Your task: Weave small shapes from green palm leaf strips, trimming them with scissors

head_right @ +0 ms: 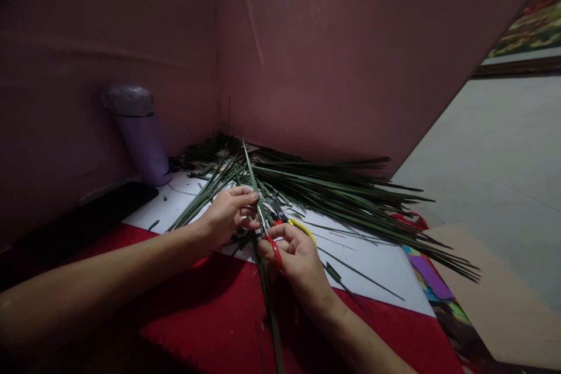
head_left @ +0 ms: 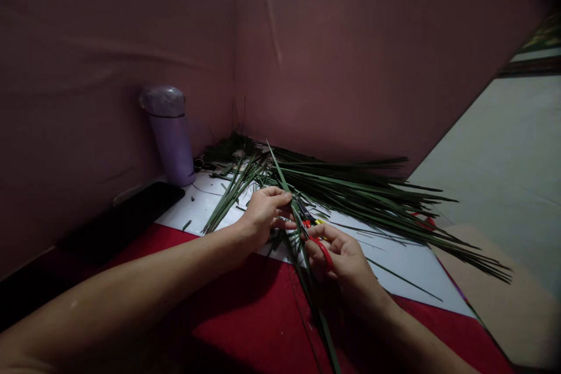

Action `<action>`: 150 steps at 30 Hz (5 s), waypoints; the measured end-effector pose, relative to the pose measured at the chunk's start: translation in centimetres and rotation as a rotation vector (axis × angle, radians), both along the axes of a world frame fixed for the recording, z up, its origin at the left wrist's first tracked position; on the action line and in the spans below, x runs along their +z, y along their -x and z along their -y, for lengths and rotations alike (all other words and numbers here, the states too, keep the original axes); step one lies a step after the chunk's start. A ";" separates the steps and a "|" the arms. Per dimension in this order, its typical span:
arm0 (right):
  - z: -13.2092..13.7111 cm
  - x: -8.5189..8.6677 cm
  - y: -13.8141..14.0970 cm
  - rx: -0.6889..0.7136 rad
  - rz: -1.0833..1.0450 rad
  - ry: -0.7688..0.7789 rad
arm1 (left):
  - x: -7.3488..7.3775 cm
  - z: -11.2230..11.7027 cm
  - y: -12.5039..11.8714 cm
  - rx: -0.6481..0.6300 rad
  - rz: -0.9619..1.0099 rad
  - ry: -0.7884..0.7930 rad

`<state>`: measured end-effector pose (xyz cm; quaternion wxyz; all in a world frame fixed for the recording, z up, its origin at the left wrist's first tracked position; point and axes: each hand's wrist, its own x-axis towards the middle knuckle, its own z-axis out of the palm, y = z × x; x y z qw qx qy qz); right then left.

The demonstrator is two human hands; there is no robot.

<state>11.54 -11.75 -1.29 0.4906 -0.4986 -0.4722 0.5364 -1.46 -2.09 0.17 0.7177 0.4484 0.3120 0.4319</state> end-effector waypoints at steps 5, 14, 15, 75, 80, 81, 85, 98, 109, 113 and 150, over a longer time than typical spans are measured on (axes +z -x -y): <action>0.1 0.1 0.1 -0.018 -0.013 0.011 | 0.0 0.1 0.0 -0.005 0.005 0.000; 0.1 0.0 0.1 -0.026 -0.009 -0.017 | 0.0 0.4 -0.1 -0.005 -0.001 0.038; 0.1 0.0 0.1 -0.027 -0.009 -0.018 | 0.0 0.4 -0.1 -0.007 0.001 0.037; 0.1 1.0 1.1 -0.070 -0.056 0.022 | 0.6 0.8 -0.1 0.038 0.026 -0.025; 0.1 0.5 1.0 -0.068 -0.074 -0.004 | 0.5 0.8 -0.2 0.026 0.047 -0.005; 0.0 0.4 0.9 -0.068 -0.085 -0.014 | 0.4 0.8 -0.2 0.023 0.051 0.000; 0.1 0.2 0.8 -0.053 -0.099 -0.028 | 0.4 0.7 -0.1 0.019 0.058 0.008; 0.0 0.6 1.1 -0.054 -0.056 0.011 | 0.6 0.4 0.0 0.075 0.025 -0.017; 0.0 0.4 1.2 -0.052 -0.085 -0.046 | 0.9 0.6 0.0 0.056 0.027 -0.023; -0.1 0.2 1.1 -0.054 -0.102 -0.039 | 0.8 0.7 0.0 0.048 0.032 -0.022; -0.2 0.0 0.9 -0.047 -0.106 -0.035 | 0.6 0.6 -0.2 0.048 0.022 -0.028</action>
